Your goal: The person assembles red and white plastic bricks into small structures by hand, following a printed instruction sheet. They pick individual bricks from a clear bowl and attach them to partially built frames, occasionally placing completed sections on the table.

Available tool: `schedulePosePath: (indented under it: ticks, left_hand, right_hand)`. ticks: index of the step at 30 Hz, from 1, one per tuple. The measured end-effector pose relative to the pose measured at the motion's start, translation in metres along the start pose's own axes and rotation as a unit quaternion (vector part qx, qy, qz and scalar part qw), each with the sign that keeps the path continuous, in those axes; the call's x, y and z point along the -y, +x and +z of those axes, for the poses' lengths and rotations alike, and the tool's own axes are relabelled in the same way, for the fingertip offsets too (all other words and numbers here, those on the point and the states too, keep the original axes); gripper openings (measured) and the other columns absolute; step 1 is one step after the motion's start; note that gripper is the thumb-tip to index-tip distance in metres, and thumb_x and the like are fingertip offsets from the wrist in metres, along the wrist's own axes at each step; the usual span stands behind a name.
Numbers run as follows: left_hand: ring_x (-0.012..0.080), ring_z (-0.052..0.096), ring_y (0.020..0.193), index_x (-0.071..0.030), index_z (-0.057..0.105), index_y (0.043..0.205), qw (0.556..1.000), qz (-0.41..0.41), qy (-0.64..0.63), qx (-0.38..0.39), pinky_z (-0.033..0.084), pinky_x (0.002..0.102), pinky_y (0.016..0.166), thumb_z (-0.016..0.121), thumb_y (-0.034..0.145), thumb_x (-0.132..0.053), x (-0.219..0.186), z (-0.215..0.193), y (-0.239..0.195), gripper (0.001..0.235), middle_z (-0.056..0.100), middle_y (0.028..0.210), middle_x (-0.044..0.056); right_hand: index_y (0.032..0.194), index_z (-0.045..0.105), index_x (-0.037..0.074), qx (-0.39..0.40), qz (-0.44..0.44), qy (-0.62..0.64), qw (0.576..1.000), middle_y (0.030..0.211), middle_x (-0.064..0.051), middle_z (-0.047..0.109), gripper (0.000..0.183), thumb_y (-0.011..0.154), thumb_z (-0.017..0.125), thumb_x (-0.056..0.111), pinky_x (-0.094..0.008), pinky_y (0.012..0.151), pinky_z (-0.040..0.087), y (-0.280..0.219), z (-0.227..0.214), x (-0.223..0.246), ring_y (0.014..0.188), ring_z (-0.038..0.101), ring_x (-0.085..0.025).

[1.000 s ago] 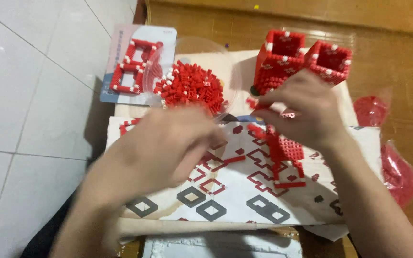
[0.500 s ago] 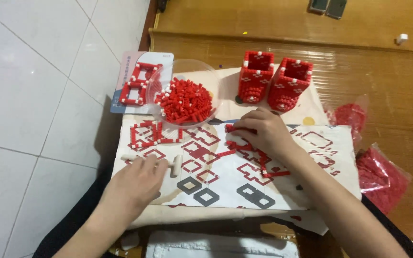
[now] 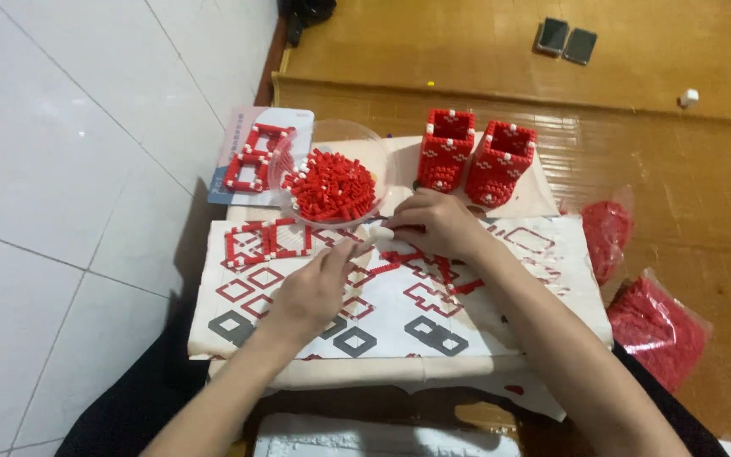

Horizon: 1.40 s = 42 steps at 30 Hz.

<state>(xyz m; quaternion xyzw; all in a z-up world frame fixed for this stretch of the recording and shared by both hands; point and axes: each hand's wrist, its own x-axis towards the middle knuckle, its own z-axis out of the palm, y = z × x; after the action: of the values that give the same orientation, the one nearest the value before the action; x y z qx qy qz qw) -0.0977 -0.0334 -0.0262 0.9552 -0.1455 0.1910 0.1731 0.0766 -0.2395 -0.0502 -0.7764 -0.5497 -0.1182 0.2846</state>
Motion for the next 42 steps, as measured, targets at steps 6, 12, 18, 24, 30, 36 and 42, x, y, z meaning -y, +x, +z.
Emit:
schedulePosePath:
  ticks: [6,12,18,24,30,36,42]
  left_hand:
    - [0.0171,0.067,0.057,-0.006,0.062,0.128,0.998,0.005,0.059,-0.020,0.057,0.023,0.053,0.043,0.107,-0.012,0.006,0.012,-0.008,0.028,0.063,0.072,0.009]
    - [0.0259,0.069,0.064,0.000,0.057,0.141,0.997,0.008,0.036,-0.064,0.058,0.032,0.049,0.054,0.098,0.001,0.013,0.030,-0.013,0.043,0.072,0.094,0.018]
    - [0.0256,0.066,0.055,0.000,0.053,0.144,1.000,0.010,0.008,-0.020,0.056,0.034,0.040,0.050,0.099,0.001,0.018,0.026,-0.013,0.045,0.071,0.096,0.018]
    - [0.0247,0.067,0.058,0.004,0.056,0.139,0.998,0.055,0.009,-0.012,0.059,0.031,0.044,0.048,0.098,0.002,0.028,0.016,-0.019,0.042,0.071,0.094,0.019]
    - [0.0197,0.054,0.049,0.001,0.055,0.145,0.998,0.058,0.025,-0.018,0.047,0.030,0.037,0.046,0.085,0.012,0.031,0.013,-0.025,0.062,0.066,0.085,0.012]
    - [0.0268,0.067,0.067,-0.002,0.051,0.148,0.998,-0.003,0.029,0.060,0.056,0.037,0.046,0.050,0.088,0.006,0.024,0.010,-0.021,0.061,0.068,0.092,0.013]
    - [0.0237,0.073,0.065,-0.004,0.060,0.139,0.999,0.008,0.021,0.030,0.061,0.029,0.056,0.045,0.104,-0.010,0.003,0.014,-0.017,0.039,0.069,0.080,0.016]
  right_hand:
    - [0.109,0.080,0.016,-0.054,-0.019,-0.049,0.997,0.106,-0.007,0.079,0.022,0.087,0.077,0.018,-0.039,0.089,0.056,-0.025,-0.038,0.029,0.101,0.072,-0.026]
    - [0.156,0.040,0.006,-0.168,0.624,0.053,0.761,0.159,-0.017,0.043,0.074,0.104,0.037,0.057,-0.047,0.115,0.030,-0.161,-0.107,0.017,0.144,0.040,-0.030]
    - [0.163,0.033,0.017,-0.254,0.694,0.440,0.510,0.159,-0.012,0.047,0.092,0.090,0.013,0.070,-0.045,0.115,0.033,-0.146,-0.099,0.086,0.140,0.047,-0.033]
    - [0.158,0.042,0.010,-0.293,0.687,0.464,0.476,0.143,-0.024,0.055,0.088,0.099,0.019,0.071,-0.055,0.104,0.041,-0.191,-0.072,0.089,0.124,0.053,-0.043]
    - [0.125,0.060,-0.009,-0.197,0.709,0.339,0.587,0.111,-0.032,0.072,0.034,0.105,0.057,0.018,-0.050,0.068,0.054,-0.248,-0.069,0.040,0.086,0.068,-0.042]
    - [0.126,0.064,0.008,0.031,0.675,-0.115,0.728,0.121,-0.024,0.065,0.041,0.096,0.069,0.035,-0.054,0.083,0.052,-0.136,-0.129,0.083,0.106,0.062,-0.038]
    - [0.112,0.079,0.018,-0.010,0.076,-0.134,0.988,0.120,-0.016,0.075,0.025,0.087,0.075,0.015,-0.048,0.098,0.055,-0.068,-0.027,0.110,0.121,0.068,-0.035]
